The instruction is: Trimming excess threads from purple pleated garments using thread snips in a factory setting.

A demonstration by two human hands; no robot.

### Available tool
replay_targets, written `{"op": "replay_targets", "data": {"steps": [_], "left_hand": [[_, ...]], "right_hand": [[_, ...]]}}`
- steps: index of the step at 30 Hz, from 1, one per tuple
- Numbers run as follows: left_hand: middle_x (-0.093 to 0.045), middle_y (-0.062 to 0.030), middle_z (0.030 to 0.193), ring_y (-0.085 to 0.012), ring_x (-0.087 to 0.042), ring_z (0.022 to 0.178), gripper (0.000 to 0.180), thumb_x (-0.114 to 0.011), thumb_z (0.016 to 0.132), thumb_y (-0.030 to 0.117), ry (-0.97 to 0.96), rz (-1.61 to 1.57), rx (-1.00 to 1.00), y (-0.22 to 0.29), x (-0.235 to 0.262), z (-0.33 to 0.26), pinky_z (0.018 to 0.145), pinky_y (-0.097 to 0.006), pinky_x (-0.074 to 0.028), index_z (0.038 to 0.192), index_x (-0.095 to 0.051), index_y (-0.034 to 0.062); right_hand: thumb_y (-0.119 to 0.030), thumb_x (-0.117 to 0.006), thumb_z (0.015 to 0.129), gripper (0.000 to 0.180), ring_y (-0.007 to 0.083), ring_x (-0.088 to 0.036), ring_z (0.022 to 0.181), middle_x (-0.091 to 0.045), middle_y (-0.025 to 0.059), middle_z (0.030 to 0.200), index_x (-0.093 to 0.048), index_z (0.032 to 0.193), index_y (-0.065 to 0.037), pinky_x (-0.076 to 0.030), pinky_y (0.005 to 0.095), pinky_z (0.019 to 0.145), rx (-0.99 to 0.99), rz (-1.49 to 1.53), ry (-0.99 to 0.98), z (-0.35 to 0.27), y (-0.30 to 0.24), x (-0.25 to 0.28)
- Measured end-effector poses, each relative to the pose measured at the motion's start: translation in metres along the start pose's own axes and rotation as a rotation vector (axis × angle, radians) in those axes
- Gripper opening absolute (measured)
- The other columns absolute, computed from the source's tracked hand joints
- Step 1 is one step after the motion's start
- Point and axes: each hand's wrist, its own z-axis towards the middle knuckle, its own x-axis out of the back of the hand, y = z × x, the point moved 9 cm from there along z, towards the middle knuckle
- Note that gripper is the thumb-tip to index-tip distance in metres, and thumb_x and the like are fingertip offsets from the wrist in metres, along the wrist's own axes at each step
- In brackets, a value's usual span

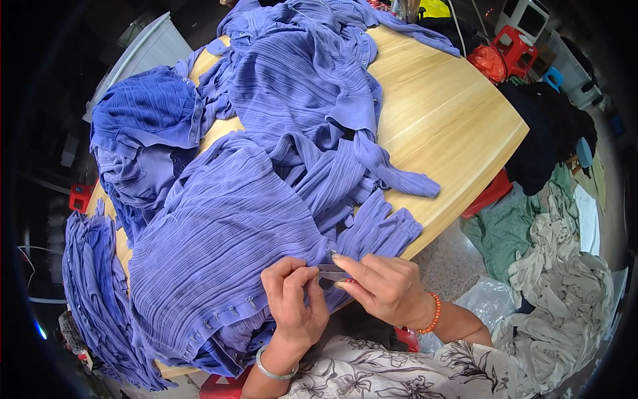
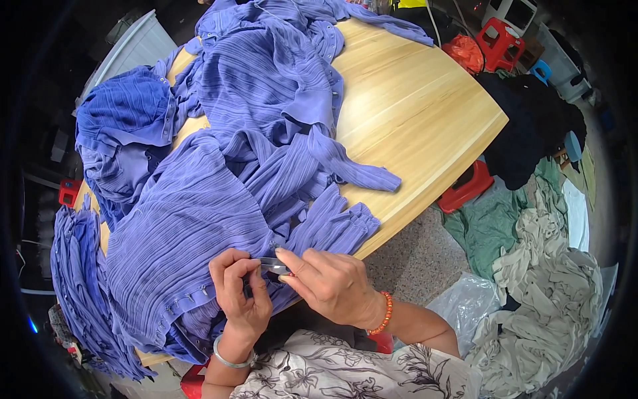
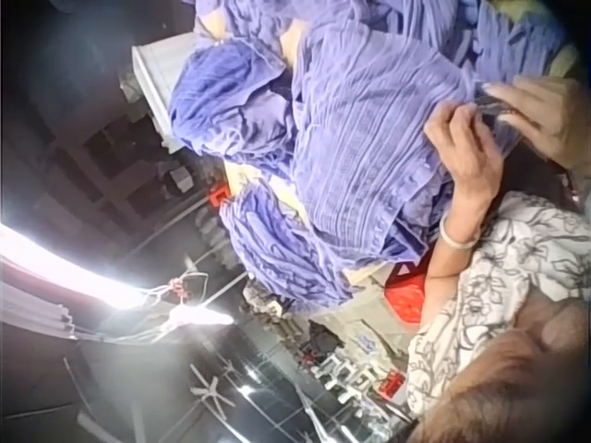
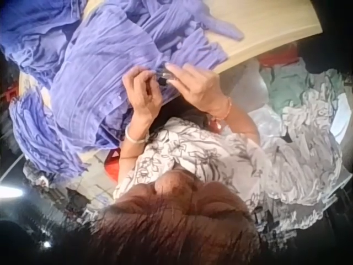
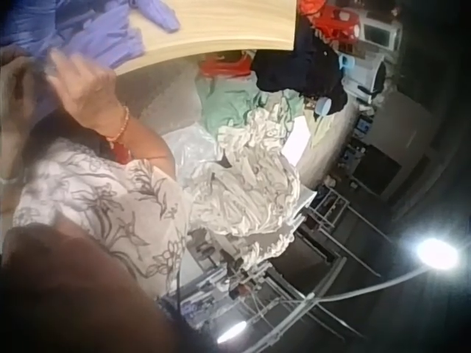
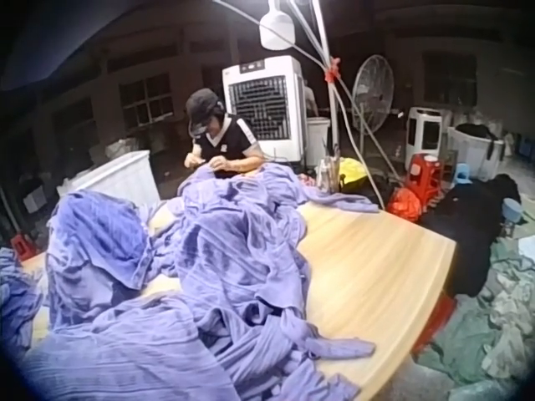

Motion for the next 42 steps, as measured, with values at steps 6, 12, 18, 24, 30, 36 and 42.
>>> {"op": "replay_targets", "data": {"steps": [6,12,18,24,30,36,42], "left_hand": [[-0.055,-0.0183,0.102,-0.0297,-0.055,0.093,0.016,-0.063,0.086,-0.008,-0.035,0.038,-0.018,0.003,-0.002,-0.001,0.079,-0.037,-0.048,0.099,-0.06,-0.0006],[-0.054,-0.0167,0.102,-0.0294,-0.053,0.096,0.014,-0.064,0.086,-0.007,-0.029,0.042,-0.011,0.002,-0.003,-0.001,0.082,-0.037,-0.047,0.098,-0.061,0.0],[-0.052,-0.0149,0.1,-0.0285,-0.05,0.095,0.013,-0.065,0.087,-0.005,-0.031,0.021,-0.033,0.003,-0.006,-0.005,0.084,-0.037,-0.044,0.098,-0.061,0.0016],[-0.061,-0.0054,0.095,-0.0271,-0.055,0.088,0.022,-0.076,0.075,0.006,-0.293,-0.151,-0.213,0.038,-0.023,-0.014,0.081,-0.041,-0.041,0.092,-0.064,0.0101],[-0.062,-0.0063,0.095,-0.0251,-0.058,0.09,0.024,-0.079,0.082,0.023,-0.669,-0.267,-0.336,0.07,-0.052,-0.053,0.08,-0.039,-0.043,0.088,-0.061,0.0068],[-0.067,-0.0117,0.105,-0.0252,-0.065,0.094,0.025,-0.078,0.08,0.001,-0.541,-0.525,0.246,0.019,-0.038,-0.038,0.085,-0.034,-0.051,0.103,-0.066,0.002],[-0.058,-0.0202,0.133,-0.0254,-0.062,0.116,0.045,-0.062,0.098,0.009,-0.359,-1.21,0.922,-0.028,-0.055,-0.066,0.1,-0.036,-0.051,0.138,-0.047,-0.0058]], "right_hand": [[-0.018,-0.08,0.079,0.041,0.0188,-0.058,0.054,-0.054,0.0025,0.069,-0.07,0.117,-0.007,-0.044,0.0328,0.048,-0.011,0.014,0.027,0.0,0.0,-0.001],[-0.019,-0.077,0.083,0.038,0.0195,-0.059,0.055,-0.055,0.0034,0.071,-0.069,0.118,-0.007,-0.045,0.0329,0.049,-0.021,0.041,-0.012,-0.004,0.004,-0.008],[-0.015,-0.078,0.081,0.037,0.0186,-0.058,0.054,-0.056,0.003,0.069,-0.071,0.116,-0.008,-0.044,0.0324,0.047,-0.039,0.07,0.004,-0.003,0.009,-0.007],[-0.015,-0.08,0.084,0.036,0.0151,-0.062,0.066,-0.065,0.009,0.086,-0.066,0.114,-0.002,-0.05,0.0296,0.058,-0.286,0.34,0.07,0.001,0.052,-0.003],[-0.017,-0.078,0.088,0.039,0.0088,-0.06,0.086,-0.067,0.0053,0.097,-0.063,0.118,0.003,-0.052,0.0265,0.078,-0.443,0.665,-0.011,0.011,0.088,-0.035],[-0.024,-0.079,0.088,0.039,0.0097,-0.061,0.082,-0.068,0.0073,0.086,-0.065,0.11,0.006,-0.052,0.0289,0.073,-0.43,0.854,-0.12,0.029,0.082,-0.079],[-0.018,-0.072,0.095,0.02,-0.0019,-0.044,0.067,-0.057,-0.0082,0.078,-0.068,0.1,0.001,-0.035,0.0184,0.056,-0.583,1.12,-0.333,0.028,0.079,-0.078]]}}
